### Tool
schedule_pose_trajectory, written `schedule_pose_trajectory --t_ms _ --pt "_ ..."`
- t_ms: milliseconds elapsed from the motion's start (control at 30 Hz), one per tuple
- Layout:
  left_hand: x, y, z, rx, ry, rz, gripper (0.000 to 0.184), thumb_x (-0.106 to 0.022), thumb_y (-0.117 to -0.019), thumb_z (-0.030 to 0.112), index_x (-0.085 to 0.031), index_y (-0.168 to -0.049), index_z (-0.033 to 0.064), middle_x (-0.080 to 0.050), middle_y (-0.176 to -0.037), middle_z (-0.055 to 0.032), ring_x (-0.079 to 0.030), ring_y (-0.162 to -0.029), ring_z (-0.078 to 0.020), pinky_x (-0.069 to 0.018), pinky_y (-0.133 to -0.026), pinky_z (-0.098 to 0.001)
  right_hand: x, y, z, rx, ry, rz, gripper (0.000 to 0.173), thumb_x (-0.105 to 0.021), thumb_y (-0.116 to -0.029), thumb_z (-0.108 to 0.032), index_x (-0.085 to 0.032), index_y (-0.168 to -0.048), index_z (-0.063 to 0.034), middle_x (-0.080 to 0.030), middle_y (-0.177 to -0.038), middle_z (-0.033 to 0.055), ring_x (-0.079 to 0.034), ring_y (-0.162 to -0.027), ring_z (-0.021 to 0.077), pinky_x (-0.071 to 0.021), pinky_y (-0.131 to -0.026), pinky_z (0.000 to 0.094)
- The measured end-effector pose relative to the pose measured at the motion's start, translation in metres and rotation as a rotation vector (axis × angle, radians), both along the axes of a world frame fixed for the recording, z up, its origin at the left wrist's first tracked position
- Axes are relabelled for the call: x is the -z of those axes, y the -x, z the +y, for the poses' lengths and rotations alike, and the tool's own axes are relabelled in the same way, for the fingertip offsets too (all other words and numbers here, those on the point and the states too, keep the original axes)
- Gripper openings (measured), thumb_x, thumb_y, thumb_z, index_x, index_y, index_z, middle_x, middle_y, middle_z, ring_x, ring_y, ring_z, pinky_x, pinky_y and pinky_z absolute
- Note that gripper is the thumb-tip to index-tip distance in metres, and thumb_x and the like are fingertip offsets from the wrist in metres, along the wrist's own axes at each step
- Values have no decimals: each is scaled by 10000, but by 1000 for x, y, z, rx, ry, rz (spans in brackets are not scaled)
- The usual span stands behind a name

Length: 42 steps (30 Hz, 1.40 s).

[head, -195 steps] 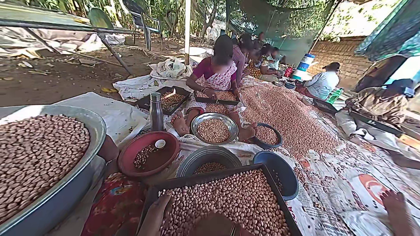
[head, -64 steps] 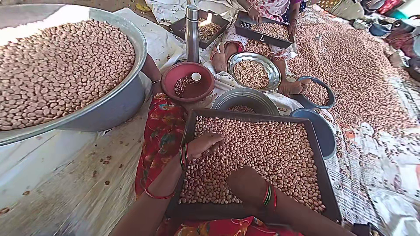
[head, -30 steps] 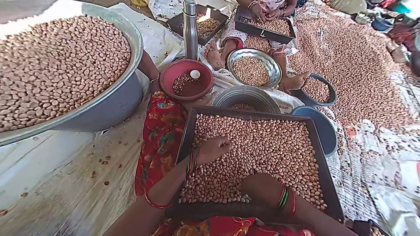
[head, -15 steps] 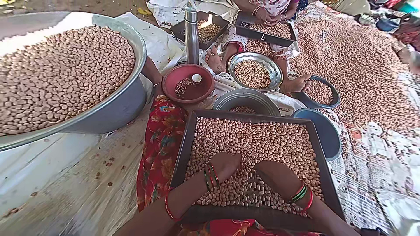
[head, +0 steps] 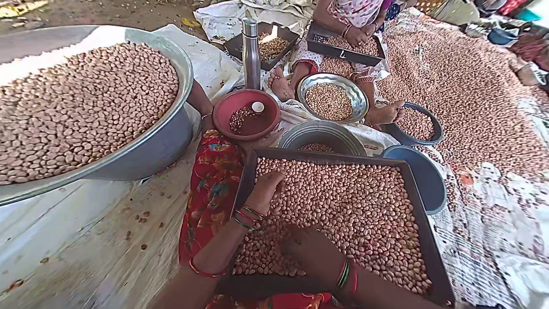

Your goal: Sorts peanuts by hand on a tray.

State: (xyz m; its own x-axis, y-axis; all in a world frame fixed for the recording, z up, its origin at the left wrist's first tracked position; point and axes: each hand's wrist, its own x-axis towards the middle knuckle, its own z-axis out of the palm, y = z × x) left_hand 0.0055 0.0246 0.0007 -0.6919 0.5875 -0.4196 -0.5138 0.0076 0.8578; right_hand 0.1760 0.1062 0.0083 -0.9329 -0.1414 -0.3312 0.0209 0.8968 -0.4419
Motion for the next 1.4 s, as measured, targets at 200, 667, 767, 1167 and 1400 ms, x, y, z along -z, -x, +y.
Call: schedule_pose_trajectory --t_ms 200,667,767,1167,1400 --pt "7 -12 5 73 24 31 324 -382 -1120 156 -607 -920 36 -439 -546 87 -355 -405 22 -299 -398 -127 -21 10 81 354 -161 354 248 -546 -979 31 -738 -1133 63 -732 -1137 266 -719 -1047 459 -573 -885 583" --pt "13 -21 5 53 -2 -73 292 -359 -1119 135 -588 -965 40 -427 -519 74 -330 -368 16 -284 -364 -126 -55 19 147 554 -426 -95 351 -443 -1082 -121 -640 -1325 39 -636 -1303 310 -623 -1195 504 -468 -969 651" --pt "13 -21 4 67 2 -90 301 -365 -1118 143 -583 -932 53 -430 -519 77 -329 -370 17 -279 -367 -126 -42 22 144 527 -492 -148 342 -430 -1088 -119 -629 -1306 54 -628 -1304 308 -614 -1208 489 -462 -982 622" --pt "11 -25 -3 476 69 -270 436 -261 -1138 327 -531 -863 125 -525 -607 55 -327 -390 16 -257 -375 -132 -71 16 98 320 -89 313 266 -527 -1026 -64 -732 -1140 61 -736 -1102 252 -725 -1023 415 -560 -891 554" --pt "9 -29 3 321 33 -235 398 -359 -1129 227 -456 -749 154 -385 -524 87 -297 -374 15 -262 -369 -127 -73 -25 116 437 -207 -223 314 -464 -1080 -112 -687 -1226 54 -690 -1215 278 -670 -1133 461 -493 -944 626"
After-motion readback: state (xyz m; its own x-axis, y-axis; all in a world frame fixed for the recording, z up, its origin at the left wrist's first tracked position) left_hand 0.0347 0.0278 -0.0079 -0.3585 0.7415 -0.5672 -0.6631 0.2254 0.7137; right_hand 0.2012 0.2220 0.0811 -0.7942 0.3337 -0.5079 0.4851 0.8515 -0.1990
